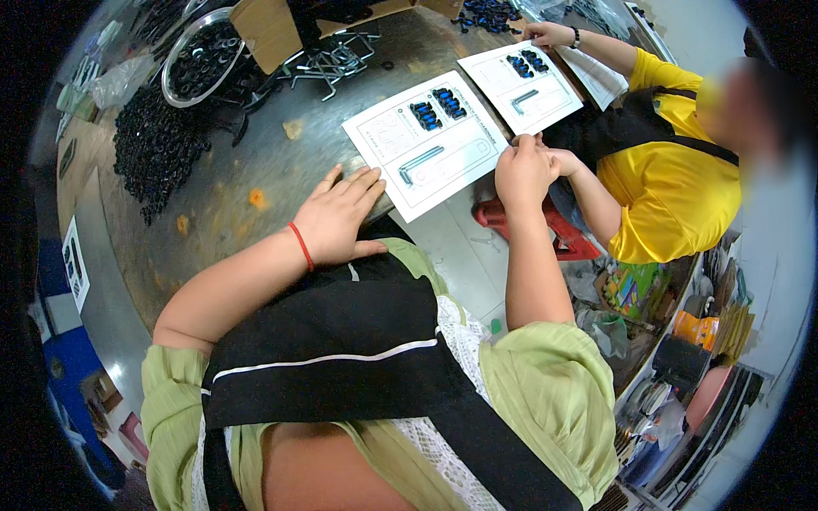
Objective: The person assembles door lock hardware by placing washers, screws, and handles onto a cardboard template. They repeatedly pick up small parts from a bowl and a box, arrange them on the template, and then move the completed template aside.
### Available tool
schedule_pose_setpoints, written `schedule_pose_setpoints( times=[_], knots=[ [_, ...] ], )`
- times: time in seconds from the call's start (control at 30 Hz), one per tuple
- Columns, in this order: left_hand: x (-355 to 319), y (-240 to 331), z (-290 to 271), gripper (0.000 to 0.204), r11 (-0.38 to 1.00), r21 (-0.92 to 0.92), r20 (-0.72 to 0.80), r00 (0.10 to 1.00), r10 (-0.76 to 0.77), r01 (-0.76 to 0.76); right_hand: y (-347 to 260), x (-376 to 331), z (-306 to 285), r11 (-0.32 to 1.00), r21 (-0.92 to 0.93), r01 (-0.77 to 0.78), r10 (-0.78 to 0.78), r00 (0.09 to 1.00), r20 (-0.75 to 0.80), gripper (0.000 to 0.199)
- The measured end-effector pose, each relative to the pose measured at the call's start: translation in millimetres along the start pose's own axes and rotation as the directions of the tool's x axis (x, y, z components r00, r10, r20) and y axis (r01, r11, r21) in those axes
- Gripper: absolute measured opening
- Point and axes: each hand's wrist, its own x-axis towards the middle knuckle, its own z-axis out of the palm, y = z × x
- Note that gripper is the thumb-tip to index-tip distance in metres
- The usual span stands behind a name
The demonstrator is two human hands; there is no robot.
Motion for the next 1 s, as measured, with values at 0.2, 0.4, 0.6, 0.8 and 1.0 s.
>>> schedule_pose_setpoints(
  times=[0.2,0.4,0.6,0.8,1.0],
  knots=[
    [-50.7,-23.0,-14.5,0.082,0.998,-0.056,-0.009,0.999,-0.039,0.038,-38.5,-35.8,-19.1,0.958,0.274,0.084,-0.094,0.995,0.024,0.017],
    [-122.8,-43.1,-28.5,0.057,0.961,-0.197,-0.091,0.973,-0.213,0.192,-92.5,-70.4,-31.6,0.859,0.481,0.178,-0.269,0.955,0.126,0.021],
    [-199.7,-48.3,-30.3,0.043,0.881,-0.297,-0.218,0.872,-0.438,0.369,-149.2,-97.8,-39.8,0.715,0.605,0.351,-0.514,0.85,0.114,0.026],
    [-258.5,-51.3,-19.0,0.038,0.775,-0.411,-0.387,0.678,-0.625,0.48,-204.4,-112.3,-36.7,0.529,0.68,0.507,-0.71,0.703,0.028,0.025],
    [-283.2,-45.4,-22.7,0.035,0.655,-0.5,-0.341,0.566,-0.751,0.567,-228.5,-117.6,-33.8,0.438,0.686,0.581,-0.819,0.572,0.038,0.032]
  ],
)
